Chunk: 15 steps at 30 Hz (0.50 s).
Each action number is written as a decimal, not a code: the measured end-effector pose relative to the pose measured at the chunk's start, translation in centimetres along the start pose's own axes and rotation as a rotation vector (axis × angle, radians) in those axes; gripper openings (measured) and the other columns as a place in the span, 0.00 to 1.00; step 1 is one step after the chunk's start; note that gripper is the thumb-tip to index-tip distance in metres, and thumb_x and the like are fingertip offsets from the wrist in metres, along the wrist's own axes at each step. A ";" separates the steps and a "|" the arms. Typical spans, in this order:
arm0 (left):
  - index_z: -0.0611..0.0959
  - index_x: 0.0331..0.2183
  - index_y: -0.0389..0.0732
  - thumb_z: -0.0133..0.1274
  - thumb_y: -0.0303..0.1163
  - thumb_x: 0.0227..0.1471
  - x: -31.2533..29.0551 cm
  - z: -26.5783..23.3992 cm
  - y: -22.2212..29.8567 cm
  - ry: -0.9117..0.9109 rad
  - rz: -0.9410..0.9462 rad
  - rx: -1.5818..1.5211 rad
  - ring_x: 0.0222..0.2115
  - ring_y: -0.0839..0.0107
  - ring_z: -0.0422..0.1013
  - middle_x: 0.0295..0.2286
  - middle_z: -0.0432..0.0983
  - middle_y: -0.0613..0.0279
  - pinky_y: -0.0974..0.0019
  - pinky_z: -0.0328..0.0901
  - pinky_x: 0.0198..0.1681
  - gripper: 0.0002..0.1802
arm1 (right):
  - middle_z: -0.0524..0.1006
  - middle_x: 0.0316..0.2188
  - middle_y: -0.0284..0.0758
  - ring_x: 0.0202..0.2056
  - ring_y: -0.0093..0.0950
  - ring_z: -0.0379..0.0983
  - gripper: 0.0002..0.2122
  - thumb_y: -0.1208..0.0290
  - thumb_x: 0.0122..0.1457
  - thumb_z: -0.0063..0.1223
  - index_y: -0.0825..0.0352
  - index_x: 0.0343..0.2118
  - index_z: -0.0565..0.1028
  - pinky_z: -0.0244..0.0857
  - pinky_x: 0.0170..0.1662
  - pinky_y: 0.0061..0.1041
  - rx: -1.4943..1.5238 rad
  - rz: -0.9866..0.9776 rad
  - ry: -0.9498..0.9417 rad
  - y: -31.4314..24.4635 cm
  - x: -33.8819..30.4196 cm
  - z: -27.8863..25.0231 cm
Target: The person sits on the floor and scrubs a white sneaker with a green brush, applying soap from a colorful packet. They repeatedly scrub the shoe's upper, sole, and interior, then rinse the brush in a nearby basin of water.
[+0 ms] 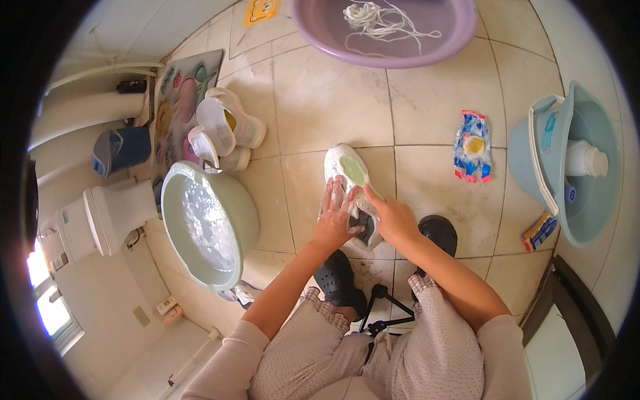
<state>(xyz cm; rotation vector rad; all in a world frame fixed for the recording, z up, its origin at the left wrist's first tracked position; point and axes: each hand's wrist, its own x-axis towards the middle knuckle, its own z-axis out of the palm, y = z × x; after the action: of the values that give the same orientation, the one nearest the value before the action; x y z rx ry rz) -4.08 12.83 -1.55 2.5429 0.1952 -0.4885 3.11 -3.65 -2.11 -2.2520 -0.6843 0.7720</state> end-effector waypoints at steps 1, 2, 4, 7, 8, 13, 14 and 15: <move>0.64 0.54 0.46 0.68 0.33 0.27 -0.2 0.9 -0.6 0.028 0.012 0.009 0.60 0.45 0.36 0.59 0.38 0.46 0.51 0.48 0.59 0.49 | 0.71 0.24 0.44 0.27 0.43 0.71 0.29 0.79 0.49 0.47 0.52 0.57 0.60 0.65 0.30 0.39 -0.021 0.013 -0.038 -0.1 -1.1 -0.3; 0.67 0.51 0.44 0.63 0.26 0.31 -0.2 0.9 -0.4 0.078 0.025 -0.026 0.60 0.44 0.37 0.59 0.39 0.45 0.52 0.49 0.59 0.41 | 0.71 0.26 0.45 0.27 0.44 0.71 0.31 0.79 0.48 0.48 0.53 0.58 0.58 0.65 0.29 0.38 -0.063 0.058 -0.125 -0.4 -2.1 -1.1; 0.69 0.49 0.41 0.58 0.21 0.33 0.0 2.0 -1.0 0.125 0.021 -0.041 0.60 0.43 0.37 0.59 0.40 0.45 0.53 0.50 0.58 0.36 | 0.71 0.26 0.45 0.26 0.44 0.71 0.31 0.79 0.47 0.49 0.54 0.58 0.59 0.65 0.29 0.38 -0.106 0.072 -0.158 -0.3 -2.2 -0.5; 0.70 0.47 0.39 0.51 0.16 0.34 0.6 3.1 -0.7 0.153 0.015 -0.054 0.59 0.43 0.38 0.59 0.40 0.44 0.54 0.52 0.58 0.32 | 0.71 0.26 0.45 0.26 0.44 0.71 0.31 0.79 0.46 0.49 0.56 0.57 0.59 0.66 0.28 0.38 -0.132 -0.077 0.005 -0.5 1.8 -0.4; 0.71 0.46 0.38 0.49 0.14 0.34 1.0 3.2 -0.3 0.156 0.019 -0.054 0.59 0.43 0.37 0.59 0.39 0.44 0.54 0.53 0.57 0.31 | 0.72 0.26 0.45 0.26 0.44 0.71 0.31 0.79 0.46 0.49 0.57 0.57 0.59 0.66 0.28 0.38 -0.135 -0.154 0.102 -0.4 3.9 -0.7; 0.70 0.47 0.38 0.47 0.14 0.35 1.2 3.6 -0.5 0.132 -0.037 -0.098 0.60 0.41 0.33 0.59 0.36 0.41 0.54 0.55 0.56 0.31 | 0.71 0.25 0.45 0.24 0.44 0.70 0.31 0.79 0.47 0.49 0.56 0.57 0.59 0.65 0.27 0.39 -0.217 0.013 0.060 1.7 3.0 0.2; 0.69 0.48 0.38 0.47 0.14 0.36 1.4 3.6 -0.3 0.136 -0.063 -0.091 0.60 0.41 0.32 0.59 0.36 0.40 0.54 0.55 0.55 0.31 | 0.70 0.24 0.45 0.24 0.44 0.70 0.31 0.80 0.47 0.48 0.56 0.57 0.59 0.64 0.26 0.39 -0.243 0.063 -0.009 2.5 0.5 0.3; 0.69 0.48 0.38 0.46 0.14 0.36 1.3 3.8 -0.1 0.132 -0.094 -0.082 0.60 0.41 0.32 0.59 0.36 0.39 0.54 0.55 0.55 0.31 | 0.70 0.24 0.45 0.23 0.44 0.70 0.32 0.80 0.47 0.48 0.55 0.58 0.58 0.64 0.26 0.39 -0.222 0.074 -0.040 2.7 -1.6 0.5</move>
<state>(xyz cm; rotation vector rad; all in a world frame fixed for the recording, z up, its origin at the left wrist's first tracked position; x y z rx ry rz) -4.04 10.98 -5.14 2.4953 0.3769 -0.3410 2.38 -6.25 -3.78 -2.4805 -0.7401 0.8134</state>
